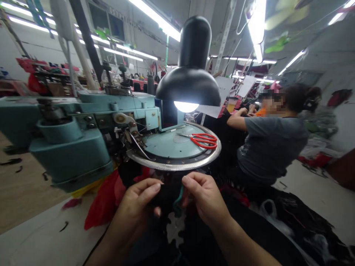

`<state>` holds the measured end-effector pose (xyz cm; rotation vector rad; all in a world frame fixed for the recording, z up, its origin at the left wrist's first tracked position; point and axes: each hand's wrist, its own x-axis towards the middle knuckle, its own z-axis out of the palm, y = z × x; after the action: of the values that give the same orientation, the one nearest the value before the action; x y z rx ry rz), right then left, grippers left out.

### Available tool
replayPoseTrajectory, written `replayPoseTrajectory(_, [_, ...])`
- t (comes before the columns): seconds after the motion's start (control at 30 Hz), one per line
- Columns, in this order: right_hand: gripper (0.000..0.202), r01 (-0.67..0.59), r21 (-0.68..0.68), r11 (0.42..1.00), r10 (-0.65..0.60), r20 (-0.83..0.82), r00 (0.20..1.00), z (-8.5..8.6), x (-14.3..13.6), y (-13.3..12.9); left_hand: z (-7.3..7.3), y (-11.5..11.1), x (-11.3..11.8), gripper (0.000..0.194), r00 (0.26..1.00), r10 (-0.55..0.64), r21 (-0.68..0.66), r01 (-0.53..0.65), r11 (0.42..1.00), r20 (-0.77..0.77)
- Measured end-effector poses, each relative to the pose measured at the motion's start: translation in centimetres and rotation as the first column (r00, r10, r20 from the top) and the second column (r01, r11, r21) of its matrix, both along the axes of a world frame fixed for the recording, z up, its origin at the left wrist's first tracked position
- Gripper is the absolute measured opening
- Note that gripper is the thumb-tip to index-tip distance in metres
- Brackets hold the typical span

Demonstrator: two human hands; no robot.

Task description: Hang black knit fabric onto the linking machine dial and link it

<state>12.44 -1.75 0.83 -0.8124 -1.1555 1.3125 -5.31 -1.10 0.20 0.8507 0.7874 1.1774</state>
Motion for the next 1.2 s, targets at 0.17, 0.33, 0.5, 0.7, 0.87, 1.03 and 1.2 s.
replayPoseTrajectory(0.17, [0.033, 0.014, 0.006, 1.0, -0.014, 0.009, 1.0, 0.2, 0.3, -0.3, 0.3, -0.1, 0.4, 0.028, 1.0, 0.016, 0.001, -0.016, 1.0, -0.011])
replayPoseTrajectory(0.33, [0.03, 0.034, 0.003, 0.999, -0.034, 0.005, 0.999, 0.1, 0.6, -0.5, 0.3, -0.1, 0.7, 0.03, 1.0, 0.022, 0.002, -0.022, 1.0, -0.009])
replayPoseTrajectory(0.5, [0.029, 0.041, 0.001, 0.999, -0.041, -0.015, 0.999, 0.1, 0.8, -0.4, 0.4, -0.3, 1.1, 0.026, 0.999, 0.029, 0.026, -0.029, 0.999, -0.022])
replayPoseTrajectory(0.7, [0.026, 0.031, 0.004, 1.0, -0.031, -0.042, 0.999, -0.1, 1.2, -0.4, 0.8, -0.3, 1.7, 0.029, 0.998, 0.034, 0.023, -0.033, 0.999, -0.044])
replayPoseTrajectory(0.87, [0.021, 0.043, -0.013, 0.999, -0.044, -0.061, 0.997, -0.4, 1.7, -0.5, 0.2, -0.2, 1.8, 0.029, 0.994, 0.026, 0.046, -0.021, 0.999, -0.107])
replayPoseTrajectory(1.03, [0.022, 0.039, -0.063, 0.997, -0.047, -0.128, 0.991, -0.8, 2.3, -0.5, -0.2, -0.3, 2.0, 0.024, 0.871, 0.227, 0.328, -0.082, 0.941, -0.435])
replayPoseTrajectory(1.2, [0.029, -0.092, -0.277, 0.956, 0.0, -0.316, 0.949, -1.2, 2.8, -0.7, -0.3, 0.1, 2.9, 0.028, 0.813, 0.269, 0.421, -0.033, 0.906, -0.516])
